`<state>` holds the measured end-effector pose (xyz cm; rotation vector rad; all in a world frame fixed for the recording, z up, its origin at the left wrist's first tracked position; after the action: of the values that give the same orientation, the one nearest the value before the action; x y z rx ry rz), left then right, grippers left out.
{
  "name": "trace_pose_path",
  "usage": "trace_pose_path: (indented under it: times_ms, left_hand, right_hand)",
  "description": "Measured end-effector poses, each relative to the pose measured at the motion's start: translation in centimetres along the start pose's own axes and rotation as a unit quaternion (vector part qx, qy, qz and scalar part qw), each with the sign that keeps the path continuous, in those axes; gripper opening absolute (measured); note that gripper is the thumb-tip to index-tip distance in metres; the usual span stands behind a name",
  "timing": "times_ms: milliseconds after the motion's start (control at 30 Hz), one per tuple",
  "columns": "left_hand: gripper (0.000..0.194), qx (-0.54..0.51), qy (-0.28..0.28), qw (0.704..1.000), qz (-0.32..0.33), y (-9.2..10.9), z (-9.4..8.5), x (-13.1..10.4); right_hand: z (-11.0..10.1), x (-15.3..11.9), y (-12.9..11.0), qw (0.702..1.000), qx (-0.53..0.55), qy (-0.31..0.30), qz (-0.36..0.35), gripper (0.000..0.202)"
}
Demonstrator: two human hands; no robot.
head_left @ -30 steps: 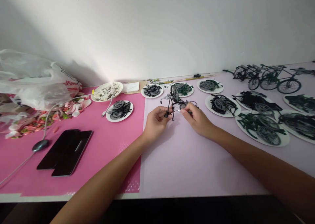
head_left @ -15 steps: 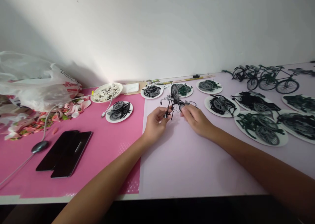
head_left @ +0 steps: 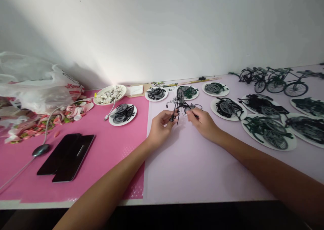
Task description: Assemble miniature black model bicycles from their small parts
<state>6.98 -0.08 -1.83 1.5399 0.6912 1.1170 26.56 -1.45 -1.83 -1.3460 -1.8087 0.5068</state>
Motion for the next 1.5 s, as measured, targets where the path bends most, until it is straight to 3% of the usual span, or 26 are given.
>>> trace_pose_path:
  times_ms: [667, 933, 1167, 1367, 1500]
  left_hand:
    - [0.034, -0.002, 0.002, 1.000, 0.004, 0.1, -0.1, 0.0]
    - [0.030, 0.008, 0.012, 1.000, 0.002, 0.0, -0.3, 0.0]
    - [0.035, 0.000, 0.000, 1.000, 0.001, -0.4, 0.0, 0.0]
    - [0.033, -0.003, -0.003, 1.000, 0.004, -0.6, 0.2, -0.1]
    - [0.033, -0.005, 0.006, 1.000, 0.002, -0.8, 0.2, -0.1]
  right_hand:
    - [-0.1, 0.1, 0.0, 0.999, 0.001, 0.008, -0.033, 0.035]
    - [0.4, 0.0, 0.5, 0.999, 0.042, -0.018, -0.019, 0.020]
    - [0.5, -0.7, 0.5, 0.990, 0.139, -0.036, -0.008, 0.025]
    - [0.5, -0.4, -0.3, 0.987, 0.162, 0.014, -0.005, 0.021]
    - [0.6, -0.2, -0.6, 0.986, 0.165, 0.010, -0.011, 0.027]
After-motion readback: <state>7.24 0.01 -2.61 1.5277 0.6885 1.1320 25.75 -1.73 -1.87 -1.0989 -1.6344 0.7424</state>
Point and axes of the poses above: each hand's wrist, its own x-axis towards the middle knuckle, its own z-axis out of the palm, y = z × x, the point moved 2 cm from there along x, towards the middle knuckle, and after that the axes turned 5 degrees about -y, right-handed, at the moved point
